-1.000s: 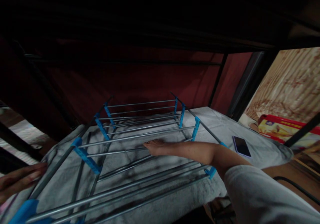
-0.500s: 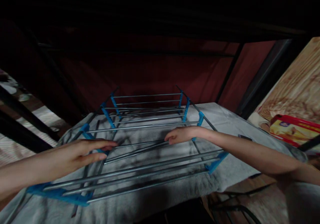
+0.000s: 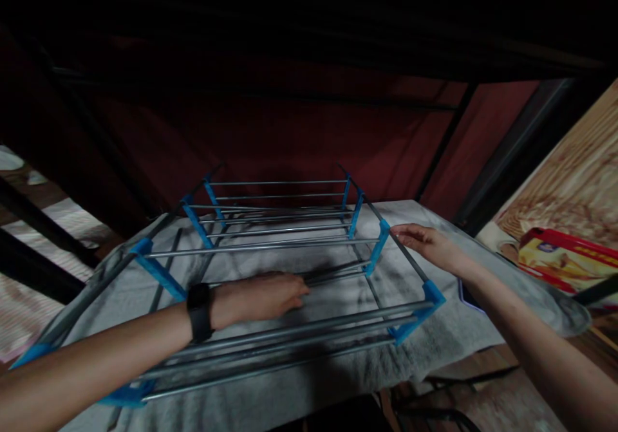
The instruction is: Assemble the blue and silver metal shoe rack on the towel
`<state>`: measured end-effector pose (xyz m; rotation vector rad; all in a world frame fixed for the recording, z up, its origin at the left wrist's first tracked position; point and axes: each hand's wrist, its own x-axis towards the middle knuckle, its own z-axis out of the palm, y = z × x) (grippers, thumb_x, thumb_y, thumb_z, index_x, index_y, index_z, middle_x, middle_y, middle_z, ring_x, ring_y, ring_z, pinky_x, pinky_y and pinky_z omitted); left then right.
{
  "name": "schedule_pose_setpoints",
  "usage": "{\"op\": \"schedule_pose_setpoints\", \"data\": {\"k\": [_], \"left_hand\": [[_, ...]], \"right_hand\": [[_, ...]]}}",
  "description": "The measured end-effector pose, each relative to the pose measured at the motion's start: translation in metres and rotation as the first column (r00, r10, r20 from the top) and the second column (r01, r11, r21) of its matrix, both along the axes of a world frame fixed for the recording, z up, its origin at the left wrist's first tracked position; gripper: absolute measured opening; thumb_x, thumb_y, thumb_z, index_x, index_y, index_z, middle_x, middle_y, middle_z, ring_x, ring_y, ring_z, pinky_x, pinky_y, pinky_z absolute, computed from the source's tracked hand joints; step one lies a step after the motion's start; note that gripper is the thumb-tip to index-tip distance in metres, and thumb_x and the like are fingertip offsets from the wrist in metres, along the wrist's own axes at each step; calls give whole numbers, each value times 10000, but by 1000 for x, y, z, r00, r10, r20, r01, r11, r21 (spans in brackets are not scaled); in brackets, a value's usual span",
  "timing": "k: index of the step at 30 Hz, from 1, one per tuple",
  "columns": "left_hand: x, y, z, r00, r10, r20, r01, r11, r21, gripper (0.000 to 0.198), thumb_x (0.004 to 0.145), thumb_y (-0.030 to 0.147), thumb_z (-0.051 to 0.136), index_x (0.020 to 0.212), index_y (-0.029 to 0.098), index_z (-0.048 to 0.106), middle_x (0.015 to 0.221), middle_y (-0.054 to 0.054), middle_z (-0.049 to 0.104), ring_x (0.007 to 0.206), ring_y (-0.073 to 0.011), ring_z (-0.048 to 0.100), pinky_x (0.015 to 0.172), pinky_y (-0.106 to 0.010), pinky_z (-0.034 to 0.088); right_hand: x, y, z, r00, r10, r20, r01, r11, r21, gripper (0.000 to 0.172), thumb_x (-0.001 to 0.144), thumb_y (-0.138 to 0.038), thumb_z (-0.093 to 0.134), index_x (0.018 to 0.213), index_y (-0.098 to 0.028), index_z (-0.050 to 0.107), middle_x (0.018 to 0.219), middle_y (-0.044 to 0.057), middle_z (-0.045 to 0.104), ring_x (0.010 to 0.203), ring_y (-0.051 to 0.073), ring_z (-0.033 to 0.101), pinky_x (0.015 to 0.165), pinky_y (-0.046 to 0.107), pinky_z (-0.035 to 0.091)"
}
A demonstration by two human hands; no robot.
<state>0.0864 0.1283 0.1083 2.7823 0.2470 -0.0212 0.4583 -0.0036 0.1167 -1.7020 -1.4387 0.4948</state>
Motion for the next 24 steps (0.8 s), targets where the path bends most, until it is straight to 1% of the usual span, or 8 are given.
{"op": "schedule_pose_setpoints", "data": {"k": [3,5,7,10,13,15,19,24], "left_hand": [[44,-14,0,996,-77,35,71,986,149,255,930,203,449,1094,223,643,1091,-66,675,1009,-219,639,915,-324,485],[71,-17,-1,991,-56,118,22,962,271,298,915,144,433,1159,189,599,1191,-102,633,1107,-247,597,989,-368,449],[99,-14,-5,983,-20,185,-45,939,342,331,901,107,424,1199,152,563,1245,-137,600,1170,-270,558,1041,-408,409],[139,-2,-18,975,62,212,-126,945,302,356,885,80,429,1226,116,524,1229,-161,603,1167,-265,565,1027,-398,420],[176,10,-31,970,149,192,-185,964,190,355,890,105,459,1239,142,510,1161,-134,641,1086,-240,620,914,-342,482],[194,16,-36,962,211,174,-238,959,152,307,918,153,455,1209,180,547,1102,-111,671,1010,-241,656,837,-337,501],[211,21,-35,936,287,204,-315,941,122,280,958,230,416,1133,239,635,1085,-83,699,977,-255,673,806,-355,496],[205,22,-29,937,273,217,-297,951,87,301,954,246,437,1173,277,641,1112,-57,707,1007,-238,667,824,-329,478]], "right_hand": [[4,13,-16,988,-140,-60,142,990,22,465,748,-447,635,1149,-211,644,1170,113,670,1070,252,624,965,417,488],[5,24,-25,974,-195,-117,194,981,-17,444,744,-410,621,1139,-207,637,1167,121,672,1086,256,621,980,422,479],[3,33,-33,971,-162,-178,150,985,-82,404,755,-405,585,1094,-192,642,1111,111,690,1058,249,632,980,422,478],[-1,44,-45,956,-110,-273,77,989,-129,379,785,-415,523,1057,-173,626,1033,85,694,996,224,645,952,401,494],[-2,47,-53,937,-145,-318,112,987,-118,382,799,-460,525,1040,-173,601,1021,78,679,965,212,646,929,374,502],[-1,48,-57,927,-154,-342,126,987,-105,412,798,-521,541,1021,-179,599,1019,76,673,954,212,644,920,364,504],[2,50,-63,901,-158,-404,136,987,-82,492,771,-635,559,979,-192,611,998,73,672,932,216,642,884,363,519],[2,54,-67,891,-147,-429,131,989,-67,518,762,-665,567,979,-198,617,1014,75,674,951,225,646,870,372,531]]}}
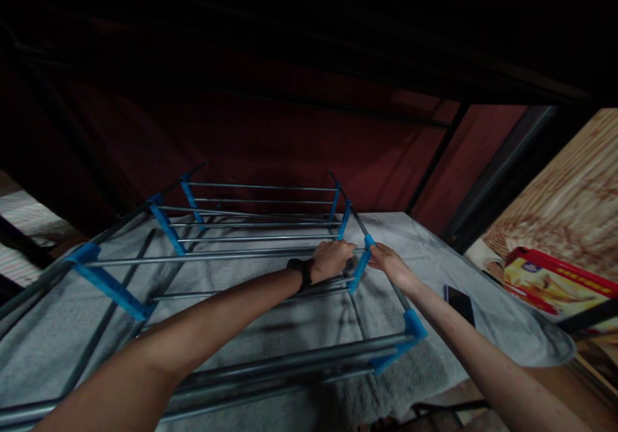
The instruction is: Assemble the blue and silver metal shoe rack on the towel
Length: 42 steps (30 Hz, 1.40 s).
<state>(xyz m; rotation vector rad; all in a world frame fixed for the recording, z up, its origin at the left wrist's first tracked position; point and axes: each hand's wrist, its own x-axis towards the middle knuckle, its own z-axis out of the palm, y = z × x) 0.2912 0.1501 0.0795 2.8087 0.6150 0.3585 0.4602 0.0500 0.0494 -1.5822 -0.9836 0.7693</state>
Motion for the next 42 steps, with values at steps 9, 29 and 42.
{"op": "schedule_pose_setpoints", "data": {"k": [9,29,42], "left_hand": [[-2,-3,3,999,40,6,-40,997,-61,316,958,263,418,1158,292,661,1087,-42,721,1014,-239,665,849,-340,466],[-2,-1,4,1000,-8,29,7,999,33,344,941,211,422,1189,281,650,1082,-44,711,965,-213,659,815,-311,476],[-72,-13,-56,956,-244,-161,261,960,97,333,857,110,498,1166,172,608,1168,-118,636,1050,-245,593,910,-338,431]], "right_hand": [[-5,-1,4,999,-11,-39,10,1000,-14,439,808,-558,574,1030,-182,622,1033,89,693,988,230,658,919,387,528],[-8,3,0,1000,-28,-7,28,998,-48,359,830,-454,526,1055,-196,633,1065,64,684,978,201,649,900,349,534],[-18,-20,-36,975,-20,-222,18,1000,-14,330,684,-485,622,877,-221,582,911,49,671,904,220,637,853,361,512]]}}
